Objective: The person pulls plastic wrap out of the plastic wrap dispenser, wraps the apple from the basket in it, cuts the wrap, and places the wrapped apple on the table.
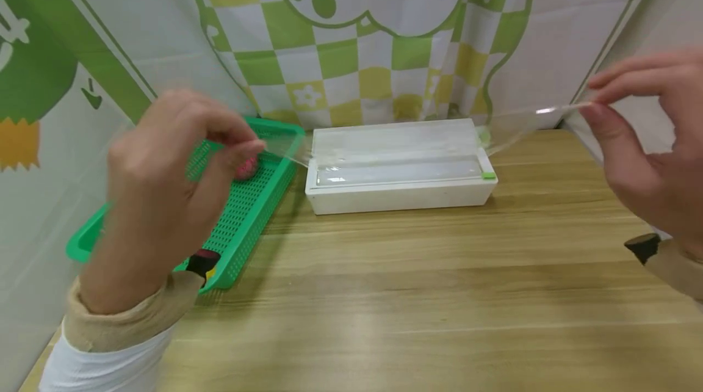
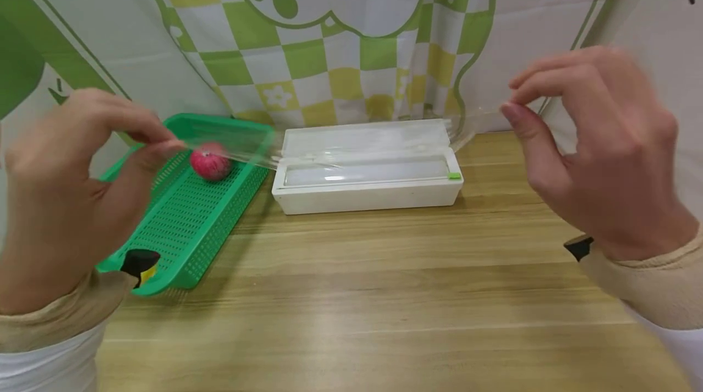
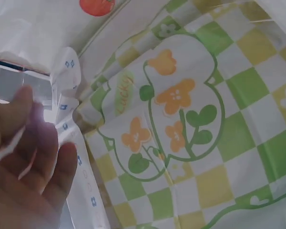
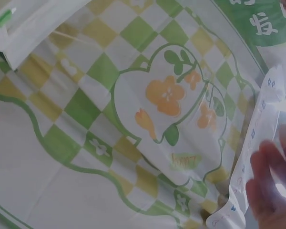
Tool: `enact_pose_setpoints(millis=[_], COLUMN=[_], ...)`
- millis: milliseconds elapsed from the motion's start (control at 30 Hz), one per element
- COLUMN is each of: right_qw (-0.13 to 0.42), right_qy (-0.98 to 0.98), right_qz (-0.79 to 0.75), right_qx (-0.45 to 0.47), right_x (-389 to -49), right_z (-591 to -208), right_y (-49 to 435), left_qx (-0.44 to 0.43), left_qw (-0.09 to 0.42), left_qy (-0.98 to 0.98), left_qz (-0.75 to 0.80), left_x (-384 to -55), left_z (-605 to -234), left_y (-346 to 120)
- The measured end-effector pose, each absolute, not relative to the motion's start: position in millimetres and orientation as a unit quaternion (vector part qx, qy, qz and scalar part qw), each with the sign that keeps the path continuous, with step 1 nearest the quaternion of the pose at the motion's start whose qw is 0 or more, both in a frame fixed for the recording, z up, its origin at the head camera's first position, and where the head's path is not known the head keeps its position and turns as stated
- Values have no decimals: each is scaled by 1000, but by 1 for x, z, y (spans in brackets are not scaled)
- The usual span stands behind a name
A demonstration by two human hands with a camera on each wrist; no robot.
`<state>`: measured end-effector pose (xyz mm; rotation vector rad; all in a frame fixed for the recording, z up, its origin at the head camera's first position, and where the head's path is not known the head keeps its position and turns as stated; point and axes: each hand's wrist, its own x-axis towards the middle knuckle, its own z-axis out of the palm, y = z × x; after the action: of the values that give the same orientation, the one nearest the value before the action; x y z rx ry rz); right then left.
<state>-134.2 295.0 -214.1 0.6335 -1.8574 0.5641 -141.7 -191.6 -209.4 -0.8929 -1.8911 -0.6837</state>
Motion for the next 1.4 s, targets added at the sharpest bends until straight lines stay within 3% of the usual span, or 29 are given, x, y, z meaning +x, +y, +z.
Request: enact_pose_setpoints(millis=[167,433,733,1033,1400], right_qw=[435,303,221,195,148], right_qy=[-780,-729,-713,-781,-820], right_qz=[271,312,217,84,30], right_qx=[358,529,629,587,552], right_x=[-110,-75,-46,-28,-24], right_z=[-233,-261,-274,-309,-359], right_y=[308,289,253,255,261], left_qx=[-476,-596,-572,-477,-450], left_qw=[360,208,52,-67,-62], left_qy=[-741,-711,-783,-849,-876], left_qz=[-309,-308,-237,-216,-160], left_x=[-95,-74,-49,-41,-42], left_z=[-206,-234,-268,-309,-348], left_y=[-184,-189,-186,-188,-169])
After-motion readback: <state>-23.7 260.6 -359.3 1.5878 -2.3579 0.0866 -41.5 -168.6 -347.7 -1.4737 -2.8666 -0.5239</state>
